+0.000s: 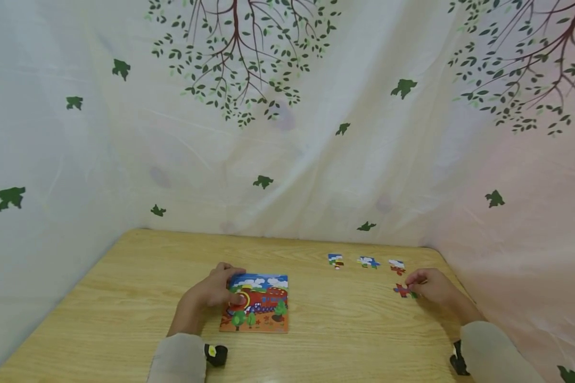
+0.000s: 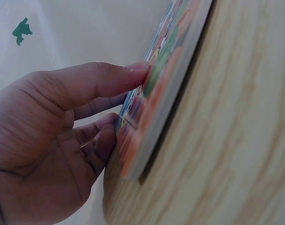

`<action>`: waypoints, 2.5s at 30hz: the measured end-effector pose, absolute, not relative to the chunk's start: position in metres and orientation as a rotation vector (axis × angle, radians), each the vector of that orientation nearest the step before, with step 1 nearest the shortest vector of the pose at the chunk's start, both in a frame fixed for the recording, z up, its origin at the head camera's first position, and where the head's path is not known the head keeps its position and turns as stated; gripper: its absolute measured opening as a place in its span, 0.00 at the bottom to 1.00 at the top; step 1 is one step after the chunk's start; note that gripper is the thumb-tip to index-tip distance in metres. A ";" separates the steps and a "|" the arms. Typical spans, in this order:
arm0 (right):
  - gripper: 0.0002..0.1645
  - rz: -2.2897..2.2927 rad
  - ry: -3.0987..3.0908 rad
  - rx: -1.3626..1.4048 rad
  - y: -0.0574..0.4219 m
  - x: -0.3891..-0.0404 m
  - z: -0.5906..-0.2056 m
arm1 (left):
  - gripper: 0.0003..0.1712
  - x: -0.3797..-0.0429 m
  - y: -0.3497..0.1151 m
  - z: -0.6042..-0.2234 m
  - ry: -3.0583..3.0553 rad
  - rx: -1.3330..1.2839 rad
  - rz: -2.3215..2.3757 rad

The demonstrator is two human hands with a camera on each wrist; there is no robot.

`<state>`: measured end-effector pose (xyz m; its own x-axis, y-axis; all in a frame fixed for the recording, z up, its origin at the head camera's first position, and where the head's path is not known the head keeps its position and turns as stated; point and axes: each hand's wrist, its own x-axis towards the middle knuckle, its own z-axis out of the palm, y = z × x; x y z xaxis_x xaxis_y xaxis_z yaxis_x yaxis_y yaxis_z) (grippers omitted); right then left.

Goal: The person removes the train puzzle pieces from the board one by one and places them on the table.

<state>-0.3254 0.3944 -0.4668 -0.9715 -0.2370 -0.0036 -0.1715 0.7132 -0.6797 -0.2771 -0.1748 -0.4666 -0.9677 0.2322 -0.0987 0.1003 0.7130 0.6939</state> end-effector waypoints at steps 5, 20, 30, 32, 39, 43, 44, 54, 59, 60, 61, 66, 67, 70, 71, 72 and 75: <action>0.04 -1.075 2.847 -0.333 0.391 -0.325 -0.465 | 0.41 -0.277 -0.175 -0.467 2.740 0.259 1.092; 0.08 -1.035 2.921 -0.342 0.381 -0.327 -0.458 | 0.41 -0.277 -0.178 -0.468 2.739 0.264 1.095; 0.08 -1.086 2.888 -0.582 0.350 -0.331 -0.453 | 0.40 -0.276 -0.178 -0.469 2.740 0.272 1.108; 0.07 -1.077 2.890 -0.626 0.342 -0.331 -0.451 | 0.40 -0.276 -0.177 -0.469 2.742 0.282 1.107; 0.07 -1.051 2.866 -0.701 0.313 -0.336 -0.450 | 0.40 -0.276 -0.176 -0.470 2.756 0.286 1.097; 0.06 -1.020 2.856 -0.771 0.297 -0.339 -0.451 | 0.40 -0.275 -0.176 -0.471 2.752 0.273 1.112; 0.06 -1.026 2.841 -0.787 0.293 -0.340 -0.451 | 0.40 -0.275 -0.176 -0.471 2.750 0.268 1.116; 0.06 -1.002 2.753 -0.941 0.250 -0.340 -0.442 | 0.40 -0.274 -0.174 -0.471 2.759 0.256 1.105; 0.07 -1.007 2.708 -0.995 0.232 -0.341 -0.441 | 0.40 -0.273 -0.172 -0.470 2.768 0.259 1.101; 0.07 -1.007 2.699 -1.008 0.229 -0.342 -0.441 | 0.40 -0.273 -0.172 -0.469 2.768 0.256 1.101; 0.07 -1.002 2.693 -1.016 0.226 -0.343 -0.441 | 0.40 -0.273 -0.172 -0.470 2.769 0.254 1.100; 0.06 -0.940 2.699 -1.097 0.209 -0.345 -0.444 | 0.40 -0.272 -0.172 -0.470 2.760 0.245 1.111; 0.05 -0.925 2.706 -1.116 0.206 -0.345 -0.445 | 0.40 -0.272 -0.172 -0.469 2.760 0.247 1.111; 0.05 -0.886 2.722 -1.132 0.196 -0.344 -0.444 | 0.40 -0.272 -0.172 -0.469 2.759 0.247 1.113; 0.05 -0.882 2.721 -1.127 0.193 -0.343 -0.444 | 0.40 -0.272 -0.172 -0.469 2.761 0.247 1.111; 0.05 -0.874 2.721 -1.125 0.189 -0.343 -0.444 | 0.40 -0.272 -0.172 -0.469 2.762 0.248 1.110; 0.05 -0.870 2.706 -1.109 0.179 -0.340 -0.443 | 0.41 -0.272 -0.173 -0.469 2.767 0.255 1.102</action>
